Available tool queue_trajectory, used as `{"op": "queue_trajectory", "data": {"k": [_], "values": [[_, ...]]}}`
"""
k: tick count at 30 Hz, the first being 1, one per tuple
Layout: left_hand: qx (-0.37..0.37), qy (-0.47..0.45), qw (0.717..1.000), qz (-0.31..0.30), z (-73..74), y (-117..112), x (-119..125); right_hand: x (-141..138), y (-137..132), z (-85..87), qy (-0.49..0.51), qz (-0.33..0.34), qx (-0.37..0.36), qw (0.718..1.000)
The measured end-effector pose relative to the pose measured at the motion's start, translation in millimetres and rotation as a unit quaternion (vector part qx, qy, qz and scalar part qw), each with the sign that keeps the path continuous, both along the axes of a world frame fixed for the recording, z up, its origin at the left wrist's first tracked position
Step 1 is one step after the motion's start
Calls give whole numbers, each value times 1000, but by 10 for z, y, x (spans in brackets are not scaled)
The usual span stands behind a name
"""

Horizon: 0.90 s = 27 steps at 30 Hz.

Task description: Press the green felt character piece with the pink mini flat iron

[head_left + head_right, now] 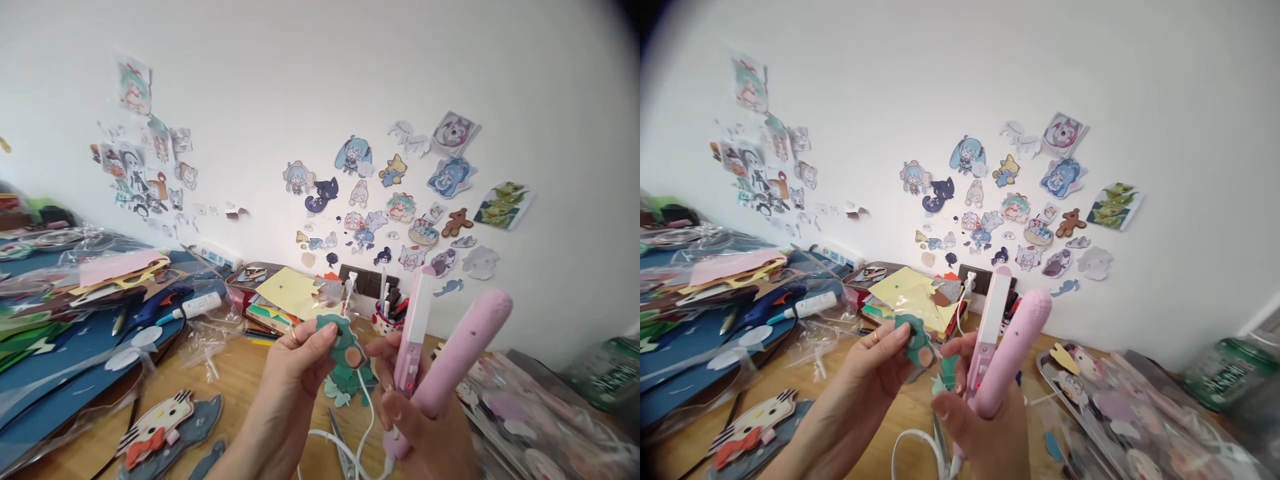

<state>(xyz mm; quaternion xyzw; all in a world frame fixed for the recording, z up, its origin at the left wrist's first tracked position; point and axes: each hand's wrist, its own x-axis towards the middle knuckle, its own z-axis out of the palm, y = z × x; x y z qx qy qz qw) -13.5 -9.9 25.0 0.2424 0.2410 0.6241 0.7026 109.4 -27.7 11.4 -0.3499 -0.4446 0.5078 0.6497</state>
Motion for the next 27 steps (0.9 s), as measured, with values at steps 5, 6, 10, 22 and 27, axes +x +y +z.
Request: {"op": "queue_trajectory", "data": {"k": [5,6,10,22,27], "values": [[-18,-58,997,-47,-31,-121,128,-167,-30,-75,42,-98,-19,994],[-19,-56,997,-55,-31,-136,148,-175,-36,-74,42,-131,-26,990],[3,22,997,-78,-14,-114,136,-97,-41,10,-3,-208,-44,977],[48,253,966,-24,119,3,-118,76,-50,192,-86,-108,-93,986],[64,242,968,-21,83,14,-118,31,-58,209,-100,-136,-108,980]]}}
